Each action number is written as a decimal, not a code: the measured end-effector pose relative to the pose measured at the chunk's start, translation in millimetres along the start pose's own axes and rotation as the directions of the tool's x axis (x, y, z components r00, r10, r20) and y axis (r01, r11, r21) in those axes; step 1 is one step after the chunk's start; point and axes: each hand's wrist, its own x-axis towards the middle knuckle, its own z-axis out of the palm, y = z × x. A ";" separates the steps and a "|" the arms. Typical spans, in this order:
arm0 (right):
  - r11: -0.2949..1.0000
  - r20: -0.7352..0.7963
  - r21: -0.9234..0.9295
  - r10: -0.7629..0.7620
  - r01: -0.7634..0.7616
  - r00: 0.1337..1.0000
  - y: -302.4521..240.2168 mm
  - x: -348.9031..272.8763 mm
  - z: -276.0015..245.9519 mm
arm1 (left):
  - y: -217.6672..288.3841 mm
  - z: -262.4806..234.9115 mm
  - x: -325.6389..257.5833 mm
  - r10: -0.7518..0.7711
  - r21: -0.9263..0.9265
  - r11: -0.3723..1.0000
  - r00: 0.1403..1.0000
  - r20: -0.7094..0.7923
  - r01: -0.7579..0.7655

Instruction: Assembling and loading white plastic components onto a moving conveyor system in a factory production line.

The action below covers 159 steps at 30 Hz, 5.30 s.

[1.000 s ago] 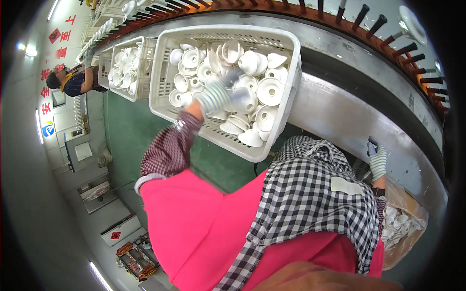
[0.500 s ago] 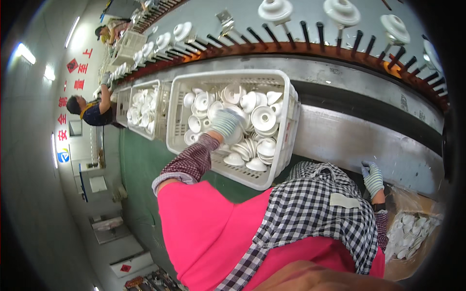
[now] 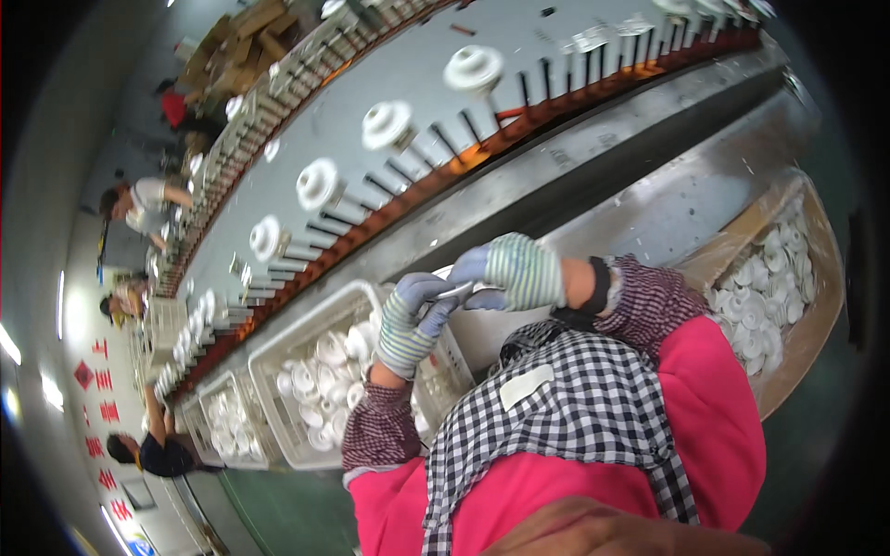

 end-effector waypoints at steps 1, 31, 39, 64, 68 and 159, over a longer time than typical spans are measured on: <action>0.999 -0.028 -0.031 0.039 -0.040 0.999 1.9 1.6 -8.8 | 6.9 14.9 14.1 0.005 -0.105 0.994 0.991 -0.137 -0.020; 0.857 -0.438 0.499 0.117 0.132 0.891 265.1 35.4 -113.9 | -36.9 25.0 355.6 -0.474 -0.183 0.862 0.880 0.038 0.472; 0.572 -0.232 0.814 0.165 0.099 0.959 255.1 62.9 -79.4 | -115.4 -11.8 378.3 -0.549 -0.071 0.678 0.568 0.613 0.732; 0.595 -0.265 0.799 0.480 -0.088 0.836 180.3 173.0 54.6 | -145.2 -63.0 232.9 -0.438 0.132 0.880 0.888 -0.138 0.455; 0.789 -0.207 0.552 0.444 -0.271 0.872 177.2 169.6 65.1 | -156.3 -84.1 221.8 -0.477 0.164 0.844 0.854 -0.209 0.511; 0.788 -0.589 0.578 0.221 0.214 0.778 328.2 -160.4 -454.6 | 102.0 314.8 689.9 -0.392 0.004 0.809 0.535 0.749 0.588</action>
